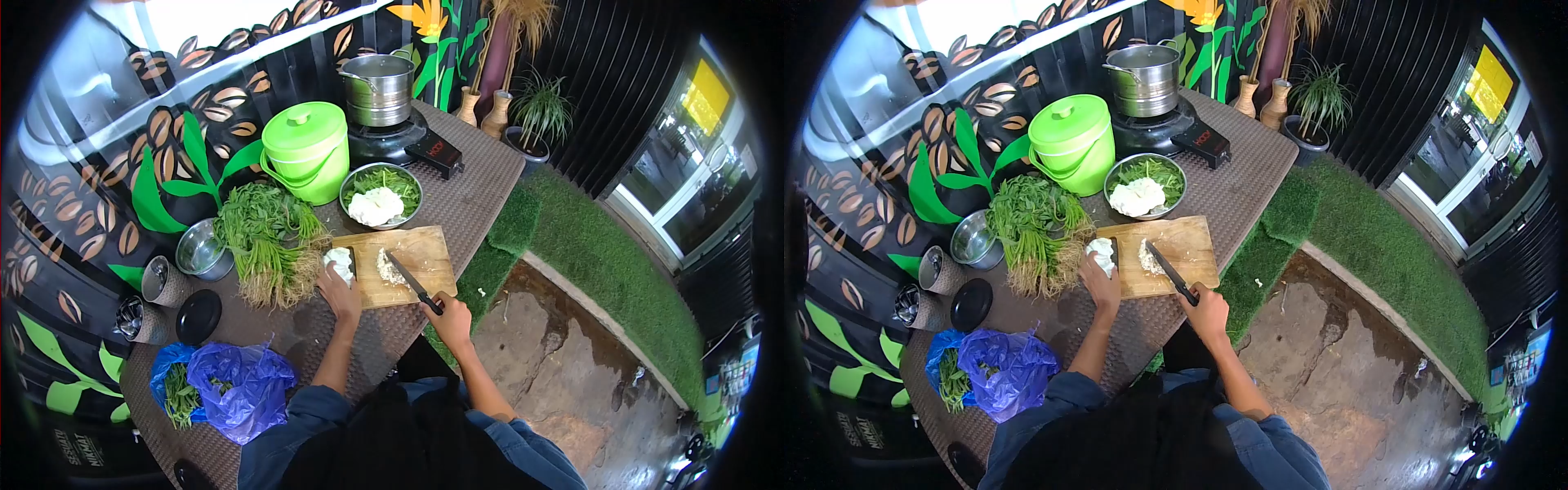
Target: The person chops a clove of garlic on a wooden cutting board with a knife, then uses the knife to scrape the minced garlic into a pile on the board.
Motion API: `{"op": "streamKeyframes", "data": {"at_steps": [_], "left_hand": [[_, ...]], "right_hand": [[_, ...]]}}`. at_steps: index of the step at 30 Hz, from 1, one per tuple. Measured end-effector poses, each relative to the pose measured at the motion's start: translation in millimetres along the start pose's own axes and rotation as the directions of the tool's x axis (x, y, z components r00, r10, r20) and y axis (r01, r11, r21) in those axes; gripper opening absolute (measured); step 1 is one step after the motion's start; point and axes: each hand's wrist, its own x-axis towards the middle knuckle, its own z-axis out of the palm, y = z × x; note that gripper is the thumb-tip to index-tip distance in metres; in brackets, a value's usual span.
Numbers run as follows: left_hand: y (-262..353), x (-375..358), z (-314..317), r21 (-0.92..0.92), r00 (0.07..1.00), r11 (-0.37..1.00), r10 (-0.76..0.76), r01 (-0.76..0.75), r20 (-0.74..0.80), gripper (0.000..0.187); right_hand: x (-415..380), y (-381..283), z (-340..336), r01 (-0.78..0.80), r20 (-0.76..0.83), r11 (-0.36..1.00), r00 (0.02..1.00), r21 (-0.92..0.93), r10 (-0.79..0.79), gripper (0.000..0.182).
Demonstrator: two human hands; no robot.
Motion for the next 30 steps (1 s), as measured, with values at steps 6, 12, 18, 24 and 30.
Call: {"op": "streamKeyframes", "data": {"at_steps": [6,12,18,24,30], "left_hand": [[6,22,-13,0.213,0.993,0.975,-0.077,0.057,0.085,0.064],[-3,35,-11,-0.033,0.995,0.999,-0.005,0.001,-0.101,0.023],[41,87,-12,-0.541,0.944,0.8,-0.329,0.261,-0.032,0.026],[92,138,6,-0.304,0.904,0.851,0.398,-0.428,-0.157,0.027],[63,136,32,-0.286,0.871,0.876,0.451,-0.389,0.197,0.023]], "right_hand": [[2,-13,3,-0.006,0.071,0.998,0.998,0.064,0.001,0.033],[14,-10,5,-0.084,0.03,0.985,0.996,0.148,0.08,0.032],[27,-7,-2,-0.094,-0.024,0.966,0.994,0.239,0.102,0.031],[35,5,-3,-0.143,-0.028,0.956,0.987,0.255,0.155,0.03],[33,17,3,-0.139,-0.054,0.947,0.985,0.289,0.161,0.03]]}}
